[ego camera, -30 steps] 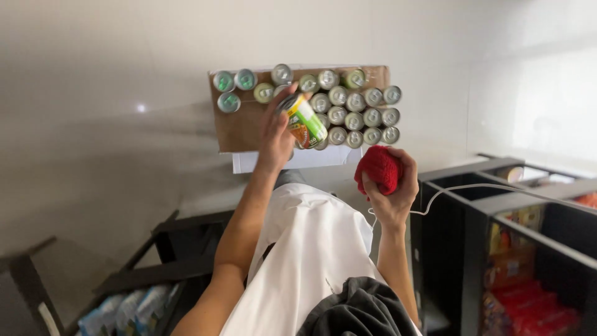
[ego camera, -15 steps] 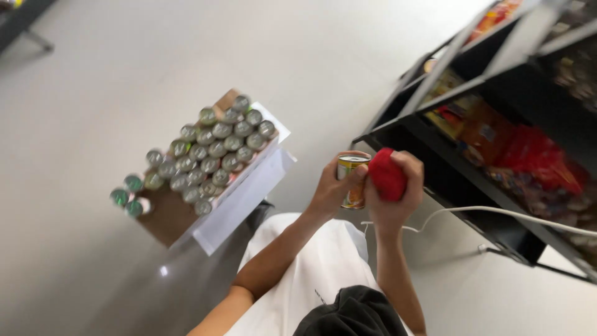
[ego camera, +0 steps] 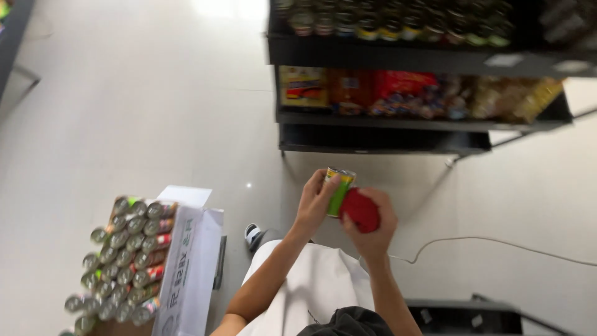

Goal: The recorder is removing canned food items from a cardboard box, wiping them with a cloth, and placing them onto retail store shelves.

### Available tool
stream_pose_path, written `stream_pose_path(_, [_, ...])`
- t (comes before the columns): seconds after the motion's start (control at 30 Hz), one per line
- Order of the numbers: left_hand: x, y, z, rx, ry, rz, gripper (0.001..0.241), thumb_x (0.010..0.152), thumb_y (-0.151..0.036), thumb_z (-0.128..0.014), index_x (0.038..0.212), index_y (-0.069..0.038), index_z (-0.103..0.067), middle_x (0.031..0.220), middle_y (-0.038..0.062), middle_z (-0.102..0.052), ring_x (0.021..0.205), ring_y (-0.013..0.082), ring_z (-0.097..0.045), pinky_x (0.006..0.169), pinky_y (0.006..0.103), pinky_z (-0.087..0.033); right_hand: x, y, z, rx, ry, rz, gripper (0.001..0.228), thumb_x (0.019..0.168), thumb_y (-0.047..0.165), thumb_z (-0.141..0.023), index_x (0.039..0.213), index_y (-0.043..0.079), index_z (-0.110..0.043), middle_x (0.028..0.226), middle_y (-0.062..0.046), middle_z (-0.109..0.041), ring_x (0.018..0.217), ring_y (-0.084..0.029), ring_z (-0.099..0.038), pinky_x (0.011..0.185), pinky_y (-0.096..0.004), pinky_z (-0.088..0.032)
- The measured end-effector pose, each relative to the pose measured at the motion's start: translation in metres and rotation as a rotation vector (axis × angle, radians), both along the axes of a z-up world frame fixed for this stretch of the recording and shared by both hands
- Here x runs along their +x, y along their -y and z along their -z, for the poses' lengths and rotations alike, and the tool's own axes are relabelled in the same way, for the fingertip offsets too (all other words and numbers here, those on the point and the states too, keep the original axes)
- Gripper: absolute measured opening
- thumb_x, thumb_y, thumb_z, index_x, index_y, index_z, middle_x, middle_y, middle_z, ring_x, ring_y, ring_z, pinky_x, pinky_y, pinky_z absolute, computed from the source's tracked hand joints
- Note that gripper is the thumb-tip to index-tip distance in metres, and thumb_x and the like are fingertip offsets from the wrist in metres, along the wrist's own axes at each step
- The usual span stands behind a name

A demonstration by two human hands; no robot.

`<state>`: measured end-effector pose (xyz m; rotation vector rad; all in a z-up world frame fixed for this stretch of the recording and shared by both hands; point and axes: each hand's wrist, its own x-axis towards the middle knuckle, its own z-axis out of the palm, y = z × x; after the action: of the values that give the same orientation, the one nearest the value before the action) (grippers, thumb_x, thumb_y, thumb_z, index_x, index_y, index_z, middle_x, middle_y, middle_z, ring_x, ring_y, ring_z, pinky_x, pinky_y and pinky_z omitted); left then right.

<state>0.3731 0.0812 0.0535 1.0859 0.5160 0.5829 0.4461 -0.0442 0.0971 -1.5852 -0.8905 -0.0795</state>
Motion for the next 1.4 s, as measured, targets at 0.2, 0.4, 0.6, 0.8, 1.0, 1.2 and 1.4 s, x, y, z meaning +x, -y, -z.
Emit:
stream_pose_path(0.2, [0.06, 0.054, -0.012, 0.09, -0.133, 0.362, 0.054, 0.098, -0.045, -0.066, 0.126, 0.001, -0.063, 0.107, 0.014, -0.072, 0.096, 0.0164, -0.07, 0.083, 0.0291, -0.06, 0.047, 0.051, 0.005, 0.083, -0.133, 0.298, 0.052, 0.077, -0.003, -0.077, 0.126, 0.006, -0.062, 0.125, -0.011, -0.063, 0.114, -0.024, -0.064, 0.097, -0.034, -0.057])
stream_pose_path(0.4, [0.109, 0.078, -0.027, -0.205, 0.004, 0.352, 0.053, 0.102, -0.044, -0.059, 0.127, 0.003, -0.053, 0.111, 0.018, -0.069, 0.096, 0.0202, -0.074, 0.08, 0.0342, -0.064, 0.058, 0.089, -0.009, 0.015, -0.014, 0.339, 0.058, 0.068, -0.002, -0.078, 0.122, 0.005, -0.06, 0.119, -0.012, -0.064, 0.111, -0.024, -0.065, 0.096, -0.033, -0.057])
stream_pose_path(0.6, [0.145, 0.11, 0.002, 0.107, -0.175, 0.76, 0.05, 0.101, -0.036, -0.067, 0.132, 0.002, -0.06, 0.11, 0.015, -0.071, 0.095, 0.0158, -0.068, 0.078, 0.0273, -0.06, 0.1, 0.129, -0.002, 0.05, -0.088, 0.655, 0.052, 0.078, -0.004, -0.079, 0.126, 0.005, -0.061, 0.125, -0.014, -0.062, 0.116, -0.026, -0.064, 0.101, -0.036, -0.055])
stream_pose_path(0.8, [0.214, 0.144, -0.02, -0.134, -0.104, 0.785, 0.054, 0.097, -0.041, -0.07, 0.132, -0.003, -0.057, 0.114, 0.011, -0.071, 0.101, 0.0162, -0.068, 0.082, 0.0288, -0.06, 0.135, 0.168, -0.015, -0.054, -0.025, 0.641, 0.052, 0.074, -0.002, -0.08, 0.123, 0.005, -0.062, 0.122, -0.014, -0.064, 0.112, -0.025, -0.066, 0.097, -0.035, -0.055])
stream_pose_path(1.0, [0.296, 0.145, -0.041, 0.551, 0.071, 1.066, 0.072, 0.07, -0.025, -0.092, 0.132, -0.006, -0.061, 0.119, 0.013, -0.071, 0.11, 0.0262, -0.068, 0.095, 0.0376, -0.057, 0.21, 0.206, -0.041, -0.233, -0.019, 0.555, 0.056, 0.064, 0.0, -0.082, 0.117, 0.005, -0.065, 0.115, -0.013, -0.067, 0.102, -0.027, -0.069, 0.087, -0.035, -0.058])
stream_pose_path(1.2, [0.345, 0.16, -0.031, 0.767, -0.072, 0.944, 0.067, 0.067, -0.018, -0.093, 0.127, -0.009, -0.066, 0.118, 0.012, -0.073, 0.11, 0.0307, -0.069, 0.095, 0.0397, -0.055, 0.285, 0.213, -0.029, -0.446, -0.003, 0.442, 0.053, 0.065, -0.001, -0.083, 0.114, 0.004, -0.066, 0.115, -0.013, -0.069, 0.103, -0.029, -0.071, 0.087, -0.035, -0.06])
stream_pose_path(1.4, [0.354, 0.144, -0.037, 0.769, -0.062, 0.833, 0.062, 0.073, -0.018, -0.091, 0.129, -0.01, -0.065, 0.119, 0.011, -0.074, 0.11, 0.0299, -0.07, 0.096, 0.0388, -0.056, 0.322, 0.209, -0.001, -0.355, -0.101, 0.307, 0.048, 0.071, 0.0, -0.082, 0.116, 0.006, -0.066, 0.116, -0.011, -0.07, 0.105, -0.026, -0.071, 0.089, -0.035, -0.059])
